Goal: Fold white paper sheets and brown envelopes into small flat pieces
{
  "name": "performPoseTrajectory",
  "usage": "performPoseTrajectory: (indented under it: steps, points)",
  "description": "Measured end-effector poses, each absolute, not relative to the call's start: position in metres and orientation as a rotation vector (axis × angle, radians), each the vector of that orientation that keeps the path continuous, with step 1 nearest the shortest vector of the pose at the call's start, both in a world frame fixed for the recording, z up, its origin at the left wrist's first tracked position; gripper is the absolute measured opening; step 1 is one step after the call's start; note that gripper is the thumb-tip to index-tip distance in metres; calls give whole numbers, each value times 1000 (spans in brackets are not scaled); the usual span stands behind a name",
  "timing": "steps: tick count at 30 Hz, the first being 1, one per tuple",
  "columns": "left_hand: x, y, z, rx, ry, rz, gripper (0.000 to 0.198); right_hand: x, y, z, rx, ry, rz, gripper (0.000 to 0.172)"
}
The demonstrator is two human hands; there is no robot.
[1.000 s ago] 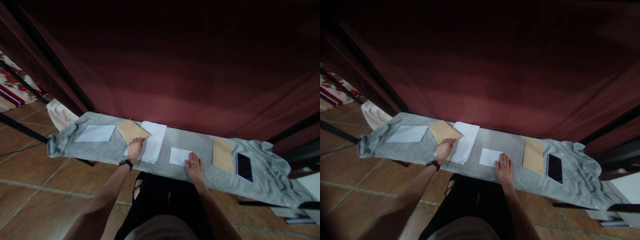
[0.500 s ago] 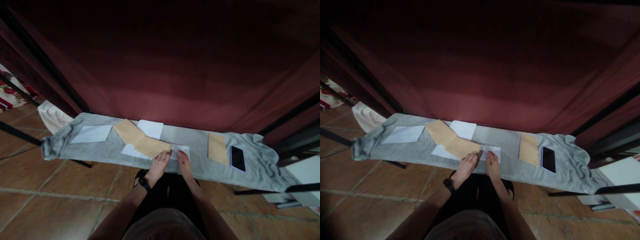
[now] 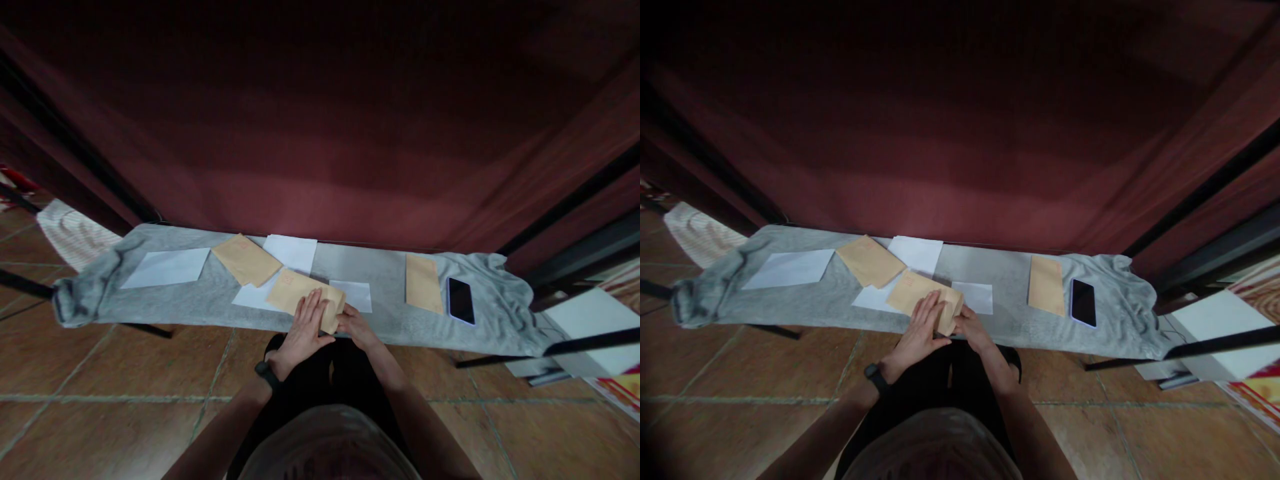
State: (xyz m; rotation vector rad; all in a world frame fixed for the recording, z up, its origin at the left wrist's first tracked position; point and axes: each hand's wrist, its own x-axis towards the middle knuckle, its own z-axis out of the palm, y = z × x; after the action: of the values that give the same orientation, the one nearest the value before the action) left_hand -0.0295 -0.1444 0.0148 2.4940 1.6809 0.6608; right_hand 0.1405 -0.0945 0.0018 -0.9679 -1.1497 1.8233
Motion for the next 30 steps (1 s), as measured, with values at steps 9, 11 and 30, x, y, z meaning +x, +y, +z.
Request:
performPoseTrajectory:
  steps: [9,11,30]
  points:
    - [-52,-121,33,2693,1516,323,115,168,-89,-5,-1032,-1607,1509,29]
    - [-49,-121,36,2708,1487,315,113,173,-89,-9,-1067,-1644,1412,26]
    - [12,-173,22,2710,1402,317,99,234,-148,5,-1086,-1969,1494,31]
